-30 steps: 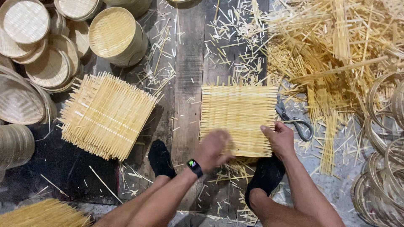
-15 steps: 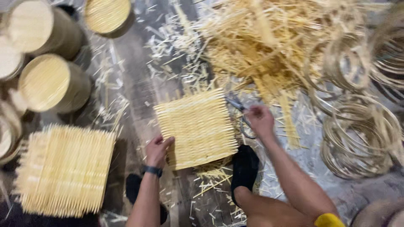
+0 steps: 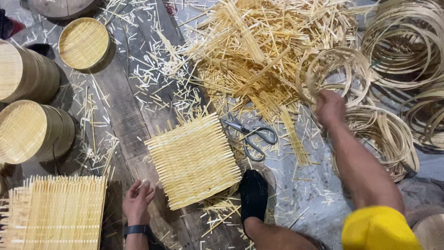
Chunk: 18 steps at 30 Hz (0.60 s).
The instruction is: The person assembles bamboo steamer baskets by fitting circular bamboo rims onto woven square bases, using shears to trim away the excess woven material, and pressing the components together on a wooden forming block.
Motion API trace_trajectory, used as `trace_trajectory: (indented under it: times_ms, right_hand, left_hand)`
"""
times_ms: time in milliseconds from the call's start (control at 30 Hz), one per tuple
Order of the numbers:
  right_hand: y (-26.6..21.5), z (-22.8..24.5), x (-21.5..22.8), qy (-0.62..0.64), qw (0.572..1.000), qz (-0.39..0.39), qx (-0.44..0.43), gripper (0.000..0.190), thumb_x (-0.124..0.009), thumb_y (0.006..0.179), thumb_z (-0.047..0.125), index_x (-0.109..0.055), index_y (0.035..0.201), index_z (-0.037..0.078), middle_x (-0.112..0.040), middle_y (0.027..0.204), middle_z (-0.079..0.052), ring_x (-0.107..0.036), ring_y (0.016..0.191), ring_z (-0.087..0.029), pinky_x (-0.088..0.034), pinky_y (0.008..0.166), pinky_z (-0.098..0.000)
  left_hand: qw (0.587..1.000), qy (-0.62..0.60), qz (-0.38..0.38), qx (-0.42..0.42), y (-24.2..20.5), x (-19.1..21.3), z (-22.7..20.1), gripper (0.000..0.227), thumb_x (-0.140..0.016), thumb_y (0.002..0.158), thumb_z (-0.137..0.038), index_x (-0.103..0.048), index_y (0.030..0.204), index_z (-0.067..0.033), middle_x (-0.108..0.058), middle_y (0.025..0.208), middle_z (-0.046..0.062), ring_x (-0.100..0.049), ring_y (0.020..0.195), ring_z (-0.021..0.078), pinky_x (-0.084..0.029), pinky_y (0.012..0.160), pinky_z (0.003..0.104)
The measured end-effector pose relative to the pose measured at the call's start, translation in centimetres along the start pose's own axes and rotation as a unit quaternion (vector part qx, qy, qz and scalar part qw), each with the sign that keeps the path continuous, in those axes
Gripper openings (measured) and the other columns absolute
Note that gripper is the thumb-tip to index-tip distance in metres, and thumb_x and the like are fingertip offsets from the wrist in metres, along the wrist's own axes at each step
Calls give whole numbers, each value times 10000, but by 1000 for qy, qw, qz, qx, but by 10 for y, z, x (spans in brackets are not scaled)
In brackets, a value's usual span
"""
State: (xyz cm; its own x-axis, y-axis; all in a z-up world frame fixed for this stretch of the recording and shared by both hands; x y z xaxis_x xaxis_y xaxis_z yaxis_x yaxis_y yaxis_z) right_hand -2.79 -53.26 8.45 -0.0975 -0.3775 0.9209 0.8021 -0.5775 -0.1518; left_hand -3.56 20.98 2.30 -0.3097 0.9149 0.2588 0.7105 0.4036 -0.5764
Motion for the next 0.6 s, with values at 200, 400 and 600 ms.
trace_trajectory:
  times_ms: [200,400,600]
  right_hand:
    - [-92,10,11,-91,958,-92,257,166,-642,939,125,-766,1049,123,-726,928,-73,-684,827,-227,-565,719,-355]
    - [-141,8,108,-21,937,-220,271,154,-657,998,35,-729,1095,131,-731,972,-48,-710,923,-193,-592,854,-364]
    - [-208,139,127,67,864,-125,484,213,-656,809,-9,-732,948,134,-758,938,-40,-701,997,-225,-507,997,-467]
  left_hand:
    - [999,-20,-25,-38,3,26,-1,508,-761,916,-128,-566,1353,41,-661,1142,134,-692,929,226,-596,760,341]
    - [990,10,-49,-129,-26,13,-49,451,-769,930,-123,-579,1305,40,-673,1150,152,-689,963,212,-596,808,324]
    - [969,130,53,-201,-96,-71,-128,451,-643,971,-373,-672,1243,-15,-737,1168,147,-724,1009,208,-613,815,275]
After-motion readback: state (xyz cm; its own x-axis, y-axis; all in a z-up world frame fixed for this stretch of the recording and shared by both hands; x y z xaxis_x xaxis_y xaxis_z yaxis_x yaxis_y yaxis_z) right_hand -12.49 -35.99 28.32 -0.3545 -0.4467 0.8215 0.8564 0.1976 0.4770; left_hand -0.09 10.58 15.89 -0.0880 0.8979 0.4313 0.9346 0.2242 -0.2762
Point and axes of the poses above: each hand's wrist, its own y-axis towards the middle knuckle, its own x-axis out of the back of the hand, z = x × y, the point moved 6 cm from there along y, towards the middle knuckle
